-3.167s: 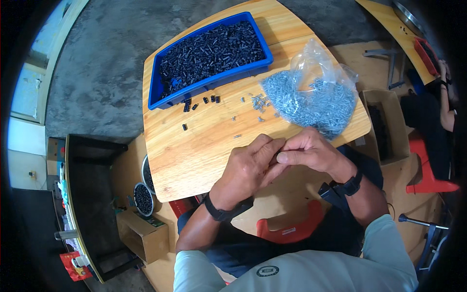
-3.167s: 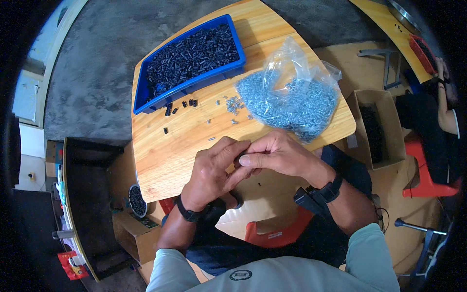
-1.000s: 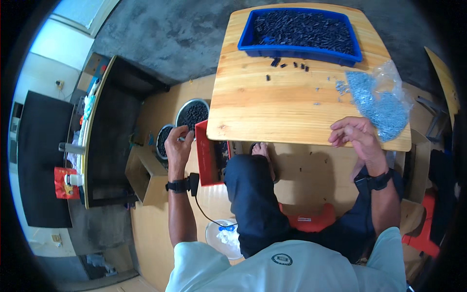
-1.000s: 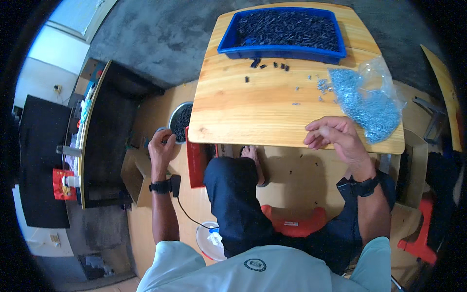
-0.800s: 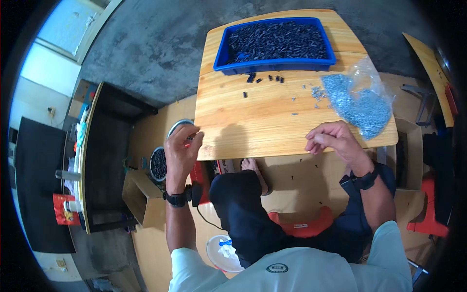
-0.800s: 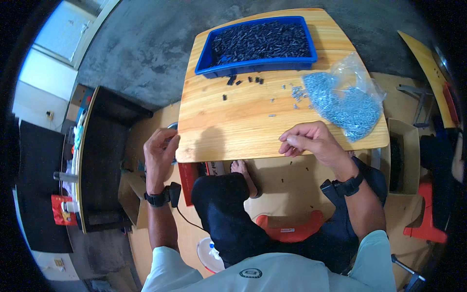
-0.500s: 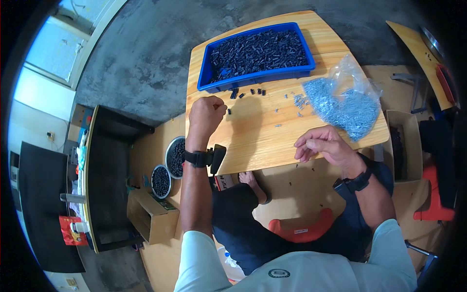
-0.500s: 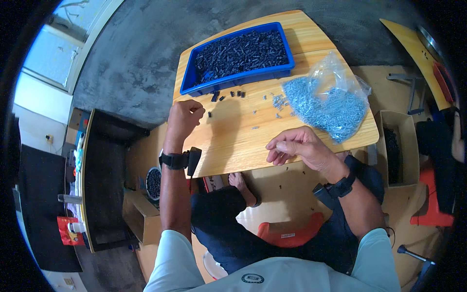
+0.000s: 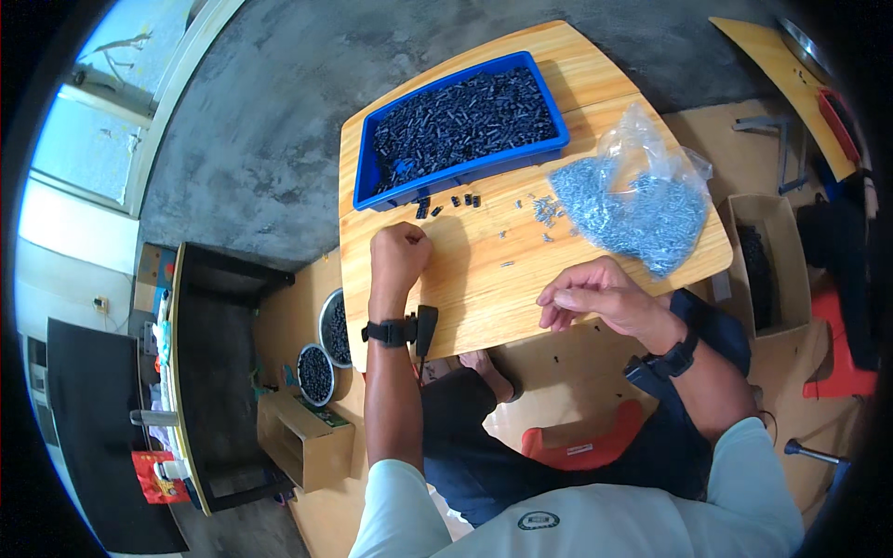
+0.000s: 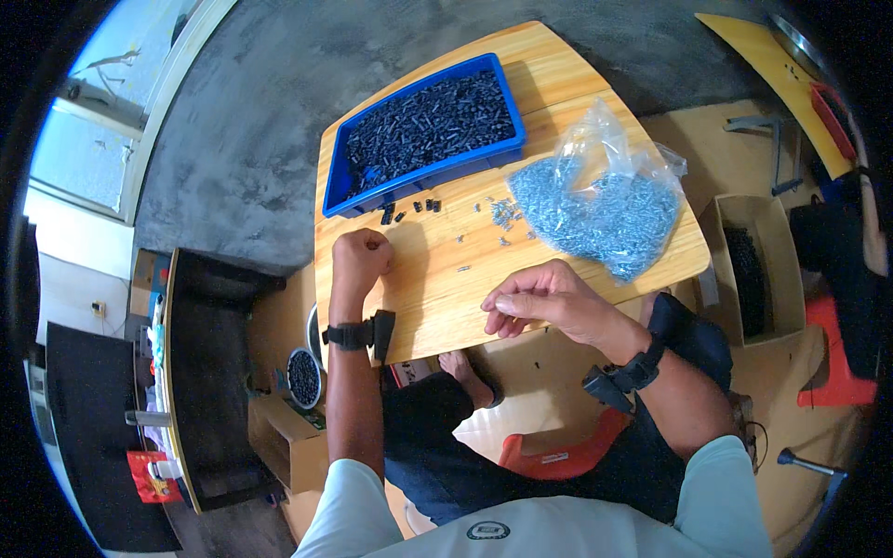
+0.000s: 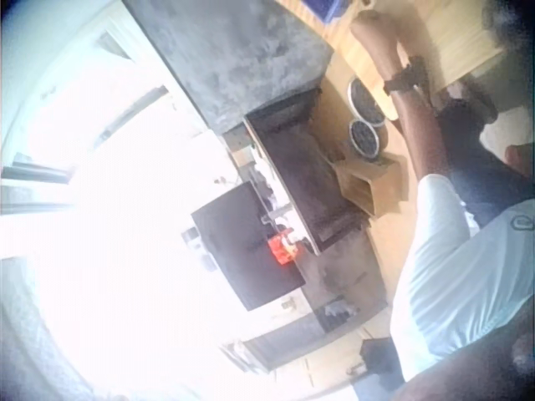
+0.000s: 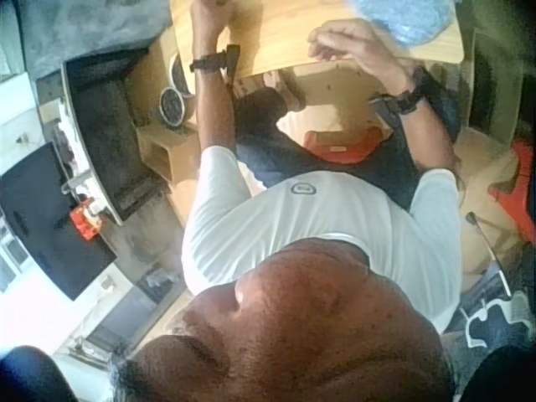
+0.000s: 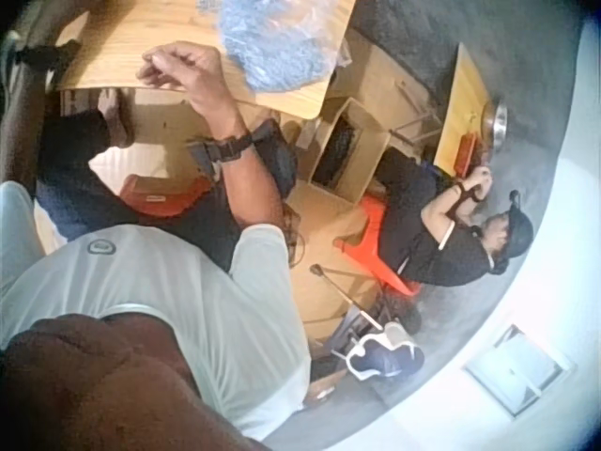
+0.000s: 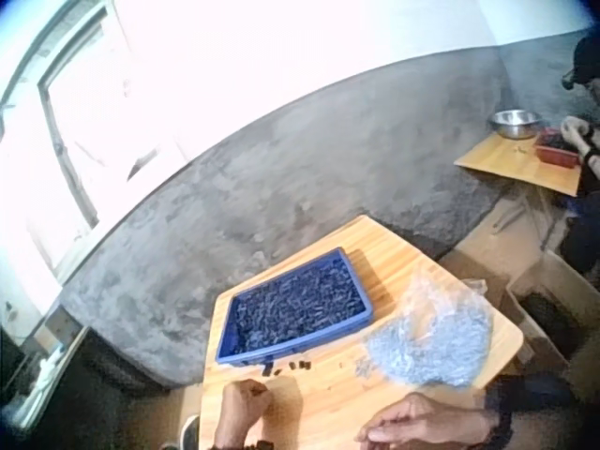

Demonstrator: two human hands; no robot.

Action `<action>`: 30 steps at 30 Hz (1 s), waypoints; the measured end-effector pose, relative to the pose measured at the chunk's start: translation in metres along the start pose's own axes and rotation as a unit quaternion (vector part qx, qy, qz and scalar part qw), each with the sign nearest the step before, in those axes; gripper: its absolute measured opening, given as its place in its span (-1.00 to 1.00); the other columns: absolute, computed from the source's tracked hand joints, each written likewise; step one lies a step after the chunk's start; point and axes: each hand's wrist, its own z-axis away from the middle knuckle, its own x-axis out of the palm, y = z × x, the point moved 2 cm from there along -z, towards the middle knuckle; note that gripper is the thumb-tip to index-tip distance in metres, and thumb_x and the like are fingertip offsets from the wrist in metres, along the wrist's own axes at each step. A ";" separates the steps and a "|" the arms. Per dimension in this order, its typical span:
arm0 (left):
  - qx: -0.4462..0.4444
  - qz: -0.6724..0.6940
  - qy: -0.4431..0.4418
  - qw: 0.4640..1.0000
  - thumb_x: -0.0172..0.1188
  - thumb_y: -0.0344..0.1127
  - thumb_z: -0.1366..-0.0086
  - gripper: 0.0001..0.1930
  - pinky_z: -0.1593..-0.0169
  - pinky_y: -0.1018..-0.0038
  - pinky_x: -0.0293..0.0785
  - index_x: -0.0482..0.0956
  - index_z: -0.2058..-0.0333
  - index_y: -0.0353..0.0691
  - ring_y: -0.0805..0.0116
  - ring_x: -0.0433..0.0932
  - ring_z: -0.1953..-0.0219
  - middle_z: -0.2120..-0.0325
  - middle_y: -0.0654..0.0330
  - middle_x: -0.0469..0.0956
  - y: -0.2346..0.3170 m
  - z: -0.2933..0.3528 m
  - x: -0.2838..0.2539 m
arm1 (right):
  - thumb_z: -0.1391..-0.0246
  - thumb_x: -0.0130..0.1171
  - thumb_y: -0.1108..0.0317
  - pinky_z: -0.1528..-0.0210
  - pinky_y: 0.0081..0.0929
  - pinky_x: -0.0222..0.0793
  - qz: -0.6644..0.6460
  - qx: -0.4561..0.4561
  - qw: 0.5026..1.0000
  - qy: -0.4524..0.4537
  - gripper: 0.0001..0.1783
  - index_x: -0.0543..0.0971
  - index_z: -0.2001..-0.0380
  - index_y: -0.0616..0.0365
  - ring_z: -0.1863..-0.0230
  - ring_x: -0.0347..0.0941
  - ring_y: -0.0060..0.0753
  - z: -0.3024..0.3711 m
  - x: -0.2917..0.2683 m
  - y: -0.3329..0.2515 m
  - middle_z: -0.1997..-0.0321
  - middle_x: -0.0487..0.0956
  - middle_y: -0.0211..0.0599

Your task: Assembling small plastic parts by joining black and blue components.

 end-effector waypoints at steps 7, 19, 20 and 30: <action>0.037 0.388 -0.069 0.918 0.18 -0.56 -0.25 -0.89 0.39 0.56 0.53 0.65 0.28 -0.46 0.47 0.58 0.51 0.45 0.16 0.62 0.090 0.075 0.027 | -0.35 0.10 0.30 0.17 -0.59 0.57 0.029 -0.029 0.995 0.087 -0.70 0.61 0.07 0.35 0.27 0.62 -0.54 -0.006 0.003 0.005 0.22 0.70 -0.16; 0.247 0.355 -0.038 0.901 0.18 -0.61 -0.29 -0.86 0.11 0.50 0.54 0.66 0.21 -0.39 0.39 0.58 0.20 0.23 0.10 0.62 0.138 0.096 0.055 | -0.29 0.21 0.19 0.28 -0.58 0.57 -0.050 0.009 0.991 0.123 -0.67 0.66 0.17 0.29 0.36 0.60 -0.57 0.015 -0.017 -0.008 0.30 0.70 -0.22; 0.250 0.356 -0.040 0.899 0.18 -0.61 -0.29 -0.86 0.11 0.50 0.54 0.66 0.21 -0.39 0.39 0.58 0.20 0.23 0.10 0.62 0.139 0.094 0.058 | -0.28 0.23 0.20 0.29 -0.59 0.57 -0.055 -0.002 0.990 0.129 -0.69 0.66 0.18 0.28 0.38 0.59 -0.57 0.014 -0.020 -0.008 0.32 0.70 -0.23; 0.192 0.517 -0.103 0.828 0.27 -0.61 -0.24 -0.74 0.04 0.48 0.59 0.62 0.07 -0.40 0.41 0.57 0.10 0.09 0.10 0.55 0.156 0.075 0.071 | -0.26 0.26 0.31 0.26 -0.58 0.55 -0.100 -0.098 0.979 0.149 -0.73 0.62 0.11 0.30 0.38 0.59 -0.55 0.012 -0.032 -0.006 0.33 0.66 -0.25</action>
